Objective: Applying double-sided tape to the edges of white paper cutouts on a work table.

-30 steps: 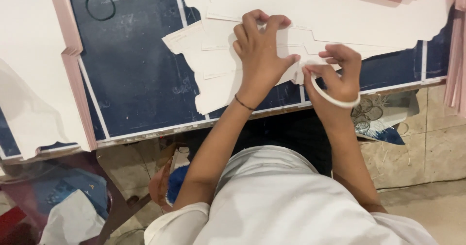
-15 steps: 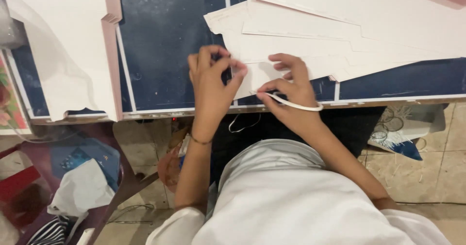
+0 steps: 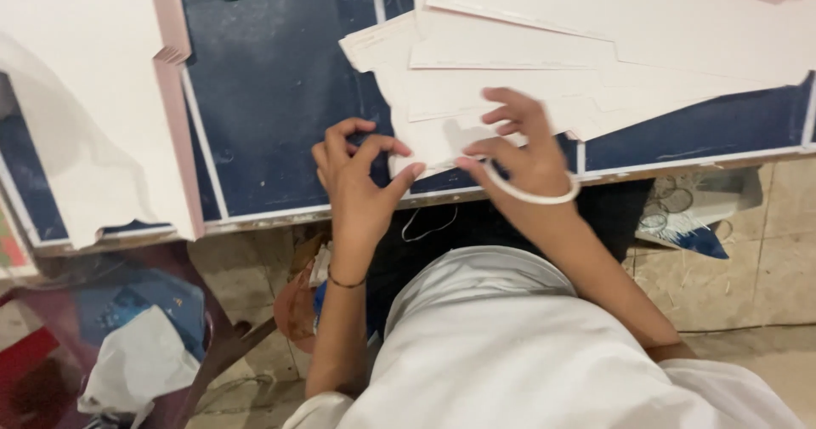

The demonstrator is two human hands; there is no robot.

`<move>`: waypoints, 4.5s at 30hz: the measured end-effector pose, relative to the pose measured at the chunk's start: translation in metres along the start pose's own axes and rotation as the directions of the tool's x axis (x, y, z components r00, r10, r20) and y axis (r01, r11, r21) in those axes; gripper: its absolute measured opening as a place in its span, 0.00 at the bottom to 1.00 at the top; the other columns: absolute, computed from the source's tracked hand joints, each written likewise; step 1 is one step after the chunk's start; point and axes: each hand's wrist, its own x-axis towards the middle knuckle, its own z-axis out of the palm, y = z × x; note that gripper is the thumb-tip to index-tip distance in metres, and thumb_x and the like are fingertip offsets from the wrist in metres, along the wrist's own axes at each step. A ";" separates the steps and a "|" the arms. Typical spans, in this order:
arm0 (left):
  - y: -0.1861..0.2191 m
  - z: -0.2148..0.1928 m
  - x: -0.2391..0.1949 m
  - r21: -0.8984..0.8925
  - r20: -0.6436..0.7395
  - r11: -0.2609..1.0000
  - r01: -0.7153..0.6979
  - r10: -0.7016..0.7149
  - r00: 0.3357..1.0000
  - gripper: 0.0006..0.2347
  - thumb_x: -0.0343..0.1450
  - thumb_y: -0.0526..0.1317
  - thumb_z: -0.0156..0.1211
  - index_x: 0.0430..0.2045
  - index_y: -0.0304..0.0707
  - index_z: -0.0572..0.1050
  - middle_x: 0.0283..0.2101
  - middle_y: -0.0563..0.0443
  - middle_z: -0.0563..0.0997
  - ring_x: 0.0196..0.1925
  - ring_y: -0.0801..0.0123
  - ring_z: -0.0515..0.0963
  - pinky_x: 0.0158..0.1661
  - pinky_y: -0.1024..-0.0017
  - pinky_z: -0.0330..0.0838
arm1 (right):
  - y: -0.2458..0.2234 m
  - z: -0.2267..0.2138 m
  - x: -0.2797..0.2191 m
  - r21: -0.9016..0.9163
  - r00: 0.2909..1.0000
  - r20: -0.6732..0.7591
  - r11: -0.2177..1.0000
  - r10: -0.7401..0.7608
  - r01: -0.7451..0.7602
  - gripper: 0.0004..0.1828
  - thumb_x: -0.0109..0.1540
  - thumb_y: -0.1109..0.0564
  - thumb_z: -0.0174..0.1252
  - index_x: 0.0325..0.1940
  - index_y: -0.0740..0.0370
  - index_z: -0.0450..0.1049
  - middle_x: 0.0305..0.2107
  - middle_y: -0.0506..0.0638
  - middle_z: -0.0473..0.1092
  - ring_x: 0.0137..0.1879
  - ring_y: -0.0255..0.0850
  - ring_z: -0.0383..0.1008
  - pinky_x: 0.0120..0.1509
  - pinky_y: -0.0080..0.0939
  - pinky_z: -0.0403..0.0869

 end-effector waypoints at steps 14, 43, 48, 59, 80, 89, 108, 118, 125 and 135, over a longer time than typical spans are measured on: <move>0.029 0.024 0.002 0.246 -0.047 0.969 -0.021 0.034 0.998 0.11 0.69 0.49 0.76 0.41 0.54 0.81 0.58 0.49 0.66 0.62 0.50 0.64 0.59 0.50 0.60 | 0.060 -0.098 -0.004 -0.099 0.931 -0.103 0.928 0.350 -0.360 0.09 0.69 0.63 0.76 0.37 0.66 0.82 0.65 0.54 0.61 0.61 0.48 0.72 0.66 0.52 0.76; 0.074 0.145 0.092 0.210 -0.012 0.955 -0.210 0.218 0.976 0.39 0.59 0.52 0.89 0.64 0.62 0.68 0.60 0.53 0.64 0.59 0.55 0.65 0.54 0.58 0.63 | 0.058 -0.078 0.002 -0.172 0.990 -0.139 0.985 -0.005 -0.020 0.05 0.72 0.72 0.70 0.44 0.76 0.80 0.63 0.66 0.65 0.53 0.54 0.80 0.59 0.52 0.83; 0.073 0.146 0.094 0.211 -0.002 0.959 -0.191 0.196 0.981 0.40 0.59 0.53 0.88 0.64 0.61 0.67 0.59 0.53 0.64 0.60 0.54 0.65 0.54 0.57 0.64 | 0.026 -0.078 -0.010 -0.158 0.953 -0.278 0.984 -0.125 0.083 0.03 0.69 0.74 0.68 0.42 0.76 0.80 0.54 0.68 0.68 0.58 0.56 0.74 0.61 0.53 0.82; 0.010 0.003 0.029 0.092 -0.056 0.981 -0.169 0.174 0.983 0.10 0.75 0.46 0.70 0.47 0.51 0.80 0.50 0.58 0.73 0.52 0.58 0.67 0.54 0.57 0.61 | -0.002 -0.005 -0.014 0.131 0.998 0.026 0.990 0.057 -0.059 0.05 0.66 0.60 0.75 0.44 0.57 0.84 0.65 0.58 0.65 0.64 0.54 0.73 0.64 0.49 0.73; -0.006 -0.010 -0.012 0.088 0.018 0.996 -0.032 0.030 0.999 0.08 0.73 0.52 0.72 0.40 0.58 0.85 0.57 0.54 0.67 0.60 0.54 0.62 0.59 0.54 0.55 | 0.007 -0.043 0.002 0.010 0.999 0.003 0.999 0.037 -0.037 0.10 0.65 0.61 0.77 0.40 0.70 0.82 0.66 0.62 0.65 0.60 0.54 0.75 0.66 0.51 0.79; 0.022 0.011 -0.010 0.287 -0.049 0.954 -0.084 0.102 0.994 0.09 0.74 0.52 0.70 0.44 0.57 0.83 0.58 0.49 0.67 0.59 0.51 0.64 0.56 0.51 0.61 | 0.057 -0.095 -0.010 -0.096 0.969 -0.060 0.965 0.238 -0.243 0.10 0.70 0.65 0.78 0.40 0.72 0.82 0.65 0.59 0.62 0.60 0.51 0.74 0.66 0.51 0.78; 0.076 0.078 0.079 0.373 0.171 0.817 -0.440 0.405 0.898 0.45 0.58 0.57 0.91 0.67 0.42 0.70 0.62 0.44 0.68 0.63 0.52 0.69 0.54 0.56 0.70 | 0.049 -0.087 0.013 -0.043 0.992 -0.074 0.994 0.097 -0.101 0.09 0.78 0.61 0.61 0.49 0.74 0.78 0.66 0.64 0.60 0.56 0.51 0.75 0.62 0.50 0.77; 0.061 0.139 0.086 0.195 0.058 0.942 -0.271 0.265 0.963 0.42 0.64 0.52 0.86 0.72 0.59 0.62 0.63 0.51 0.64 0.60 0.56 0.67 0.55 0.56 0.69 | 0.058 -0.078 -0.001 -0.127 0.991 -0.133 0.991 0.025 -0.042 0.06 0.70 0.76 0.71 0.44 0.78 0.79 0.61 0.67 0.67 0.53 0.53 0.78 0.59 0.50 0.85; 0.064 0.148 0.090 0.238 0.009 0.955 -0.177 0.180 0.984 0.52 0.58 0.55 0.92 0.74 0.57 0.57 0.65 0.51 0.65 0.63 0.54 0.67 0.54 0.57 0.67 | 0.035 -0.071 -0.017 -0.157 0.969 -0.229 0.986 -0.089 0.054 0.03 0.72 0.73 0.67 0.44 0.76 0.80 0.56 0.68 0.68 0.55 0.58 0.76 0.62 0.54 0.78; 0.027 0.018 0.058 -0.243 -0.046 0.944 -0.222 0.217 0.975 0.25 0.77 0.34 0.71 0.69 0.50 0.66 0.56 0.52 0.78 0.60 0.64 0.76 0.62 0.64 0.77 | 0.012 -0.027 -0.012 0.110 0.993 -0.044 0.988 0.113 -0.108 0.04 0.69 0.62 0.72 0.47 0.63 0.83 0.66 0.61 0.65 0.64 0.54 0.73 0.63 0.47 0.75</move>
